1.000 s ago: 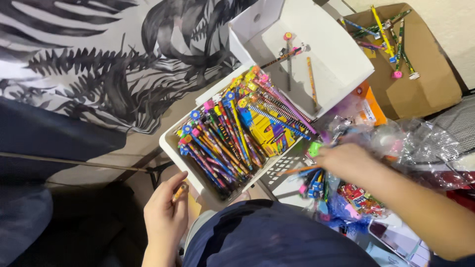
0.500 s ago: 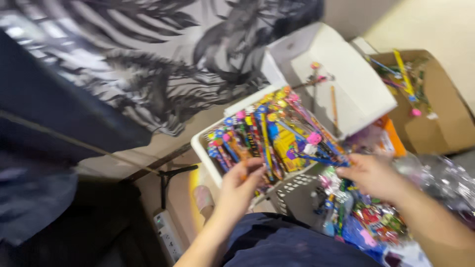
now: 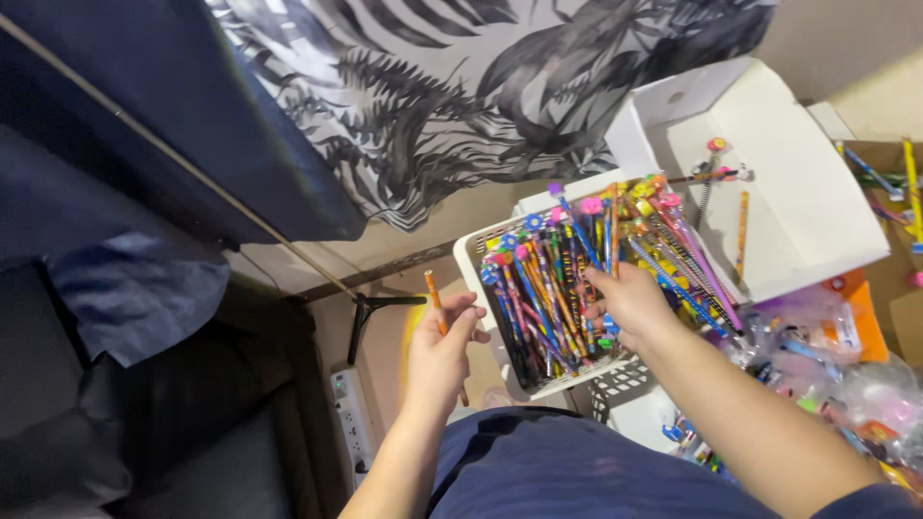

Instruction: The person sorts colorful pencils from a white box into a white plastic basket. They pick up pencils, sometimes in small groups, and place them into the basket, occasionally adjusting the arrangement of pencils already inside.

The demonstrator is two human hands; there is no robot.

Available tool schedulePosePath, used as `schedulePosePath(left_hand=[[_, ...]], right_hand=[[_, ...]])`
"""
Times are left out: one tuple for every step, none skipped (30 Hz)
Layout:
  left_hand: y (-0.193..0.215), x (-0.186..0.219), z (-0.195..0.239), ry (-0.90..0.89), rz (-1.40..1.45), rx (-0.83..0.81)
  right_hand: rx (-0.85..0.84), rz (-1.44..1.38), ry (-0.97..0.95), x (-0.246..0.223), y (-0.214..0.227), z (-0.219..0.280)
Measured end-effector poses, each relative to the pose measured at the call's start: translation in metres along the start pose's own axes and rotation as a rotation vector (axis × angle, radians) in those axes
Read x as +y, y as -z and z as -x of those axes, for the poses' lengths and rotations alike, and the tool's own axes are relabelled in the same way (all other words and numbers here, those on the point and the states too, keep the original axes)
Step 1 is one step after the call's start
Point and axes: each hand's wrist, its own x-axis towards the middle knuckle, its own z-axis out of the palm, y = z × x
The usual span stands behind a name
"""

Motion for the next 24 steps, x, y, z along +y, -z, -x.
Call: schedulePosePath(left_hand=[[0.003, 0.003, 0.003, 0.016, 0.003, 0.030], [0.006, 0.005, 0.007, 0.032, 0.006, 0.061], [0.010, 0.002, 0.005, 0.034, 0.008, 0.066], [0.014, -0.001, 0.004, 0.036, -0.005, 0.069], [0.017, -0.004, 0.002, 0.038, -0.021, 0.069], [0.019, -0.005, 0.003, 0.041, -0.021, 0.071], [0.021, -0.006, 0.001, 0.046, -0.041, 0.058], [0.022, -0.006, 0.000, 0.052, -0.061, 0.045], [0.022, -0.009, -0.001, 0.052, -0.062, 0.041], [0.023, -0.011, -0.002, 0.047, -0.070, 0.033], [0.023, -0.013, -0.004, 0.040, -0.077, 0.024], [0.020, -0.006, -0.003, 0.039, -0.078, 0.018], [0.017, 0.000, 0.000, 0.037, -0.090, 0.018], [0.014, 0.006, 0.003, 0.035, -0.102, 0.019], [0.013, 0.006, 0.003, 0.036, -0.103, 0.014], [0.013, 0.005, 0.003, 0.029, -0.086, 0.015], [0.012, 0.004, 0.003, 0.022, -0.070, 0.015], [0.012, 0.005, 0.004, 0.023, -0.072, 0.008], [0.012, 0.005, 0.004, 0.010, -0.060, 0.000], [0.011, 0.005, 0.004, -0.002, -0.048, -0.007], [0.010, 0.001, 0.001, 0.004, -0.053, -0.025], [0.009, -0.005, -0.001, -0.028, -0.028, -0.037], [0.006, -0.011, -0.002, -0.047, -0.005, -0.058], [0.002, -0.009, -0.003, -0.030, -0.011, -0.085]], right_hand=[[0.034, -0.014, -0.015, 0.006, -0.002, -0.001], [0.069, -0.027, -0.029, 0.012, -0.003, -0.002], [0.066, -0.023, -0.032, 0.014, -0.003, -0.002], [0.089, -0.019, -0.023, 0.017, -0.004, -0.003], [0.115, -0.018, -0.014, 0.020, -0.003, -0.003], [0.114, -0.016, -0.017, 0.018, -0.004, 0.000], [0.129, -0.002, -0.010, 0.016, -0.004, 0.002], [0.143, 0.012, -0.003, 0.013, -0.004, 0.005], [0.148, 0.010, -0.002, 0.014, -0.004, 0.005], [0.150, 0.028, 0.009, 0.014, -0.005, 0.004], [0.152, 0.045, 0.022, 0.014, -0.005, 0.004], [0.157, 0.042, 0.024, 0.017, -0.005, -0.001], [0.171, 0.037, 0.041, 0.022, -0.003, -0.005], [0.184, 0.032, 0.057, 0.027, -0.002, -0.009], [0.189, 0.030, 0.056, 0.016, -0.006, 0.002], [0.227, 0.009, 0.080, 0.004, -0.009, 0.012], [0.266, -0.013, 0.103, -0.007, -0.013, 0.023], [0.272, -0.017, 0.102, 0.000, -0.011, 0.018], [0.297, -0.068, 0.144, 0.006, -0.009, 0.013], [0.323, -0.118, 0.186, 0.013, -0.006, 0.008], [0.341, -0.124, 0.183, 0.017, -0.008, 0.009], [0.259, -0.134, 0.143, 0.021, -0.009, 0.009], [0.190, -0.147, 0.097, 0.027, -0.007, 0.012], [0.220, -0.155, 0.087, 0.018, -0.004, 0.022]])
